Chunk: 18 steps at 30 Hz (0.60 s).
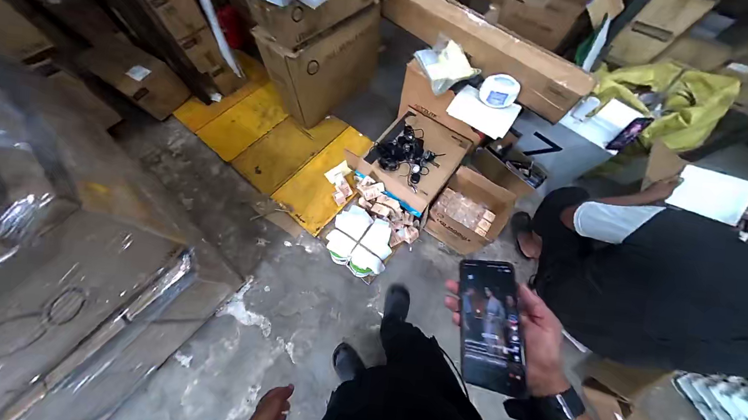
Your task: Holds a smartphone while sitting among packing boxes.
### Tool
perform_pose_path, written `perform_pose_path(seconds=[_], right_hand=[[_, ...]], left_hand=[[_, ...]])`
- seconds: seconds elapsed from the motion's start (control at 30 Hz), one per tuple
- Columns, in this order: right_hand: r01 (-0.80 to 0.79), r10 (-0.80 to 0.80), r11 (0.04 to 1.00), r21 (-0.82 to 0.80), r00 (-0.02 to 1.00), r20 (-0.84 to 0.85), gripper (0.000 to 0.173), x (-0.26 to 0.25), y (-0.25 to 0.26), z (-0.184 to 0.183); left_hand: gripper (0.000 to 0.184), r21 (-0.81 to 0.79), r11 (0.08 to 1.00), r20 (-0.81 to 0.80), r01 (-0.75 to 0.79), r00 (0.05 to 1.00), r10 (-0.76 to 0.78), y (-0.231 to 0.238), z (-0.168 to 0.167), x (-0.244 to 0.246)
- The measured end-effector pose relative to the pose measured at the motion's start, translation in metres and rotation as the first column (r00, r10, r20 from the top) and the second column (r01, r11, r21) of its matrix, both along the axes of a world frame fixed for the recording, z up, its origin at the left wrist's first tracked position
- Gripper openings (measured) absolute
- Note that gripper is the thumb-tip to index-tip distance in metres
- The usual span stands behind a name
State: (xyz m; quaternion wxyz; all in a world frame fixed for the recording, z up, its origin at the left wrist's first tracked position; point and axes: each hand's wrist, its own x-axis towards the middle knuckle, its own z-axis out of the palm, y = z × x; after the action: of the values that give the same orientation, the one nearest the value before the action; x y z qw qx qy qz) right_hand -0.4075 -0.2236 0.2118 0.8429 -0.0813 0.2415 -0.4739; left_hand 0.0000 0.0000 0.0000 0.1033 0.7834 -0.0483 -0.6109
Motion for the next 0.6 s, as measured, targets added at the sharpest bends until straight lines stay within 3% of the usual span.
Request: perform_pose_path(seconds=[0.1,0.13,0.2,0.23,0.3,0.43,0.5,0.6], right_hand=[[0.152,-0.152,0.988,-0.013,0.988,-0.033,0.07,-0.015,-0.032,-0.003],[0.184,-0.184,0.983,-0.009,0.983,-0.024,0.07,-0.019,-0.046,-0.006],[0.207,-0.207,0.978,0.005,0.978,0.028,0.071,-0.024,-0.082,-0.015],[0.202,-0.202,0.979,0.012,0.978,0.053,0.071,-0.025,-0.103,-0.021],[0.169,-0.169,0.986,0.016,0.983,0.068,0.072,-0.02,-0.151,-0.029],[0.059,-0.063,0.997,0.048,0.994,0.087,0.074,-0.005,-0.258,-0.025],[0.004,-0.008,0.999,0.042,0.995,0.098,0.073,0.003,-0.303,-0.016],[-0.039,0.041,0.999,-0.011,0.987,0.158,0.072,0.008,-0.35,-0.009]], left_hand=[[0.068,0.142,0.942,-0.181,0.305,0.943,-0.278,-0.056,0.018,-0.001],[0.068,0.133,0.925,-0.233,0.356,0.918,-0.32,-0.077,0.041,-0.009],[0.051,0.036,0.927,-0.22,0.374,0.908,-0.358,-0.126,0.098,-0.038],[0.039,-0.027,0.934,-0.162,0.356,0.92,-0.356,-0.143,0.105,-0.048],[0.028,-0.086,0.958,-0.085,0.272,0.957,-0.279,-0.169,0.094,-0.048],[0.038,-0.104,0.994,-0.003,0.034,0.999,-0.034,-0.219,0.056,-0.038],[0.038,-0.048,0.999,0.053,-0.012,0.998,0.015,-0.256,0.071,-0.04],[0.021,-0.139,0.99,0.181,0.038,0.983,-0.012,-0.282,0.061,-0.029]])
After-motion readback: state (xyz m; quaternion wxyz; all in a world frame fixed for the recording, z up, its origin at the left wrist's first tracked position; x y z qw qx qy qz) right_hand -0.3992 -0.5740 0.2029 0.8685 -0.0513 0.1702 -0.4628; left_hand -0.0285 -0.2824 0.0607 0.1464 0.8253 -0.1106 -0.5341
